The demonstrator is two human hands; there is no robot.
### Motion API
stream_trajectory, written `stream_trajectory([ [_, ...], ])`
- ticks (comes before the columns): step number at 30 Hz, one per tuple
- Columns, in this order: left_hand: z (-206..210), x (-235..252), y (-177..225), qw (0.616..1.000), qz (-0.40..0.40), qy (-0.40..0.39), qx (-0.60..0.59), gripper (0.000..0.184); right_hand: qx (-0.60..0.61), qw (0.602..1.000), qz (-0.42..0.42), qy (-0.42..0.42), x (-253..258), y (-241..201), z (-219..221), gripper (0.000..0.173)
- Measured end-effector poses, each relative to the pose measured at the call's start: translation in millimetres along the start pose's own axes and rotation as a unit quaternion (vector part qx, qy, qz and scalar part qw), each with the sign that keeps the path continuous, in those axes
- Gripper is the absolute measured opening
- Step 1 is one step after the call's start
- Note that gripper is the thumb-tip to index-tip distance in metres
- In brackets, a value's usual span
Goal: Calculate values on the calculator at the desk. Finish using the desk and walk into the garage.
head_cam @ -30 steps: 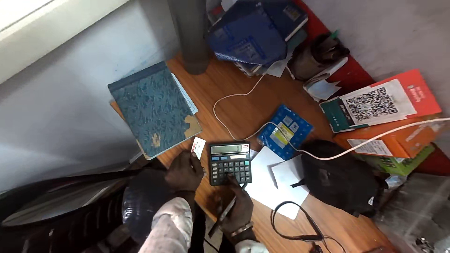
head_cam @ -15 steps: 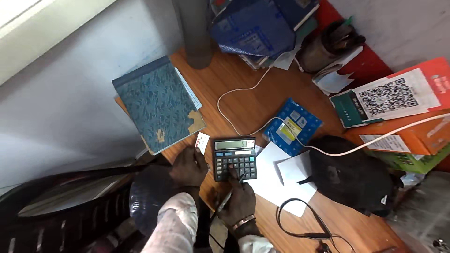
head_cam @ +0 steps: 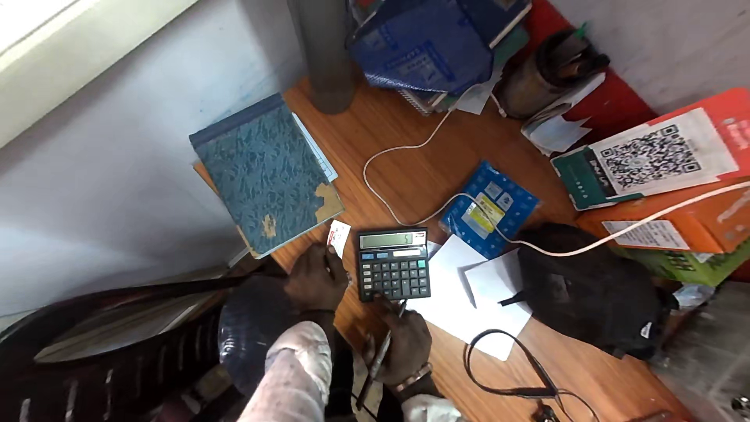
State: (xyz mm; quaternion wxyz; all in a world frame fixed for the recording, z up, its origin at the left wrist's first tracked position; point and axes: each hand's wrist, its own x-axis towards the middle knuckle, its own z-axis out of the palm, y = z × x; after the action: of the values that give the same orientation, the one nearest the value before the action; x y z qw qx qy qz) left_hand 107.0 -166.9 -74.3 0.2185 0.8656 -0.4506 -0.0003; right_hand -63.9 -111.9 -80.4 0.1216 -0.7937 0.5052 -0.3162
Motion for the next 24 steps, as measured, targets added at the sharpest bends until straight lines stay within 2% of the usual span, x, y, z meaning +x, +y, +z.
stream_trajectory([
  [7,1,-1,0,1.000,-0.001,0.006,-0.010,0.038,-0.019,1.000,0.009,-0.012,2,-1,-1,0.049],
  [12,-3,-2,3,1.000,-0.009,-0.014,-0.006,0.037,0.024,0.999,0.020,0.005,3,-1,-5,0.043],
  [18,-1,0,3,1.000,-0.008,-0.003,0.000,0.034,0.038,0.999,0.024,-0.010,6,-1,-3,0.040],
  [24,0,0,2,1.000,-0.002,-0.001,-0.002,0.034,0.074,0.996,0.049,0.010,11,0,3,0.038],
])
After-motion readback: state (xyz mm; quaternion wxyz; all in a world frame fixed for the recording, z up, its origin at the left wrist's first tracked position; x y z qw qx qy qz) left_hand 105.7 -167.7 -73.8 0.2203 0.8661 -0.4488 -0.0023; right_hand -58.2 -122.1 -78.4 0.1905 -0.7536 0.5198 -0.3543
